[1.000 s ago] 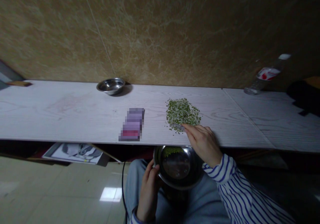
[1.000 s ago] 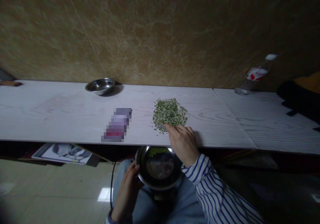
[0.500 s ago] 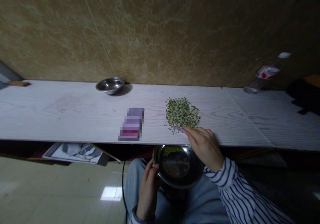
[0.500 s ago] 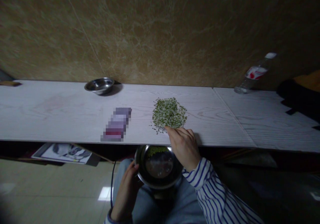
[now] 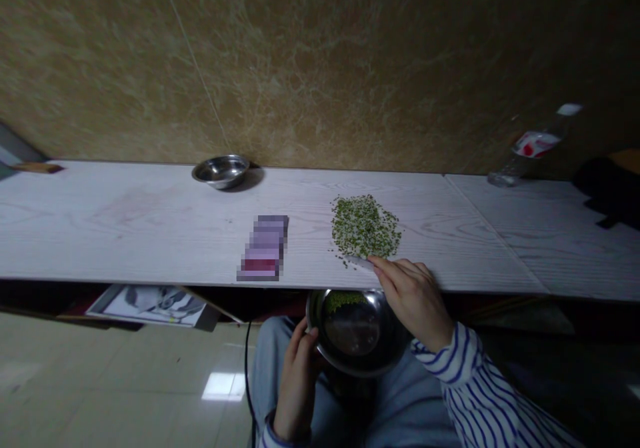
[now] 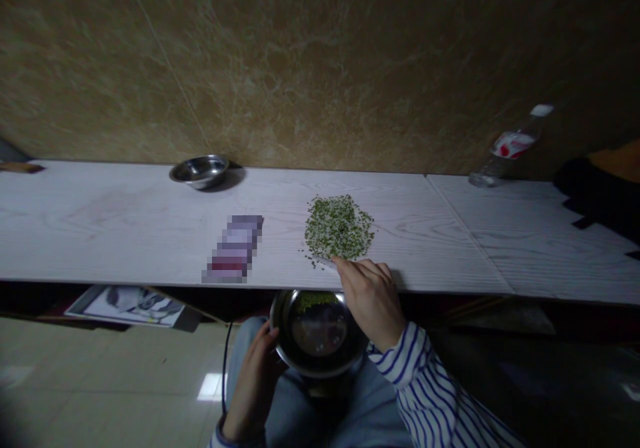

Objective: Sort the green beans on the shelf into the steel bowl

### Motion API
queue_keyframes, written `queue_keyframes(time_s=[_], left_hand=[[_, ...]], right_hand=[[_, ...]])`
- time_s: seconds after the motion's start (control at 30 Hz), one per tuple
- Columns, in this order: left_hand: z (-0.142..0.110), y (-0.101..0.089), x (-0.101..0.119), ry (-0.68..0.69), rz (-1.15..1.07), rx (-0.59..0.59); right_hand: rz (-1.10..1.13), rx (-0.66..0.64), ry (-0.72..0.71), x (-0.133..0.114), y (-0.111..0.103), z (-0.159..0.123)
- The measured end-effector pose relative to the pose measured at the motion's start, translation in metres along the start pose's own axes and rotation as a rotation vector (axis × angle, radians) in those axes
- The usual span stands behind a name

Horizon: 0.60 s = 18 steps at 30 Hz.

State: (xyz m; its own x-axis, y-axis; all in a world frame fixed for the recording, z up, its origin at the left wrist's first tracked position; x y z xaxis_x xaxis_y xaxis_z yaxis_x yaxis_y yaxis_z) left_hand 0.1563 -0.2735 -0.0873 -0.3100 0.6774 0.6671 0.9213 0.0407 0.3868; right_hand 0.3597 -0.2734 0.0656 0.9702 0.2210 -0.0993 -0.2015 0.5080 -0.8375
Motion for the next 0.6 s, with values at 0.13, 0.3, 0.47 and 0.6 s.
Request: queue_keyframes(time_s=[0.13,0.3,0.47,0.6], left_hand=[[0.001,0.001,-0.002,-0.004,0.021,-0.018],[0.0,0.004,0.0,-0.011,0.03,-0.035],[-0.001,0.002,0.001,-0.022,0.068,0.007],[-0.003,0.005,0.003,-0.002,0.089,-0.011]], right_hand=[[-0.005,-0.019,-0.021,-0.009,0.003,0.002],[-0.006,-0.002,0.005,-0.003,0.0,0.002],[-0.016,-0.017,0.007,0.002,0.002,0.0],[0.008,-0.025,-0.017,-0.003,0.001,-0.001]])
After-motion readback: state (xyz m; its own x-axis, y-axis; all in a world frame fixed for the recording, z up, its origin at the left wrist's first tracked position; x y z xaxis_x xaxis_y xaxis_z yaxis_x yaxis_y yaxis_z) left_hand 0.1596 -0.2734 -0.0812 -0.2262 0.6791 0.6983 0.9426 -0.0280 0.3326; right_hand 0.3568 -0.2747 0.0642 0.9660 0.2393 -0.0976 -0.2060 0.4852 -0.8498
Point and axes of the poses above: each hand's wrist, its own z-axis towards the middle knuckle, its own y-axis out of the palm, x = y × z, the point moved 7 cm from there along z, towards the middle knuckle, and after that the axes turned 10 degrees about -y, right-handed, at the moved point
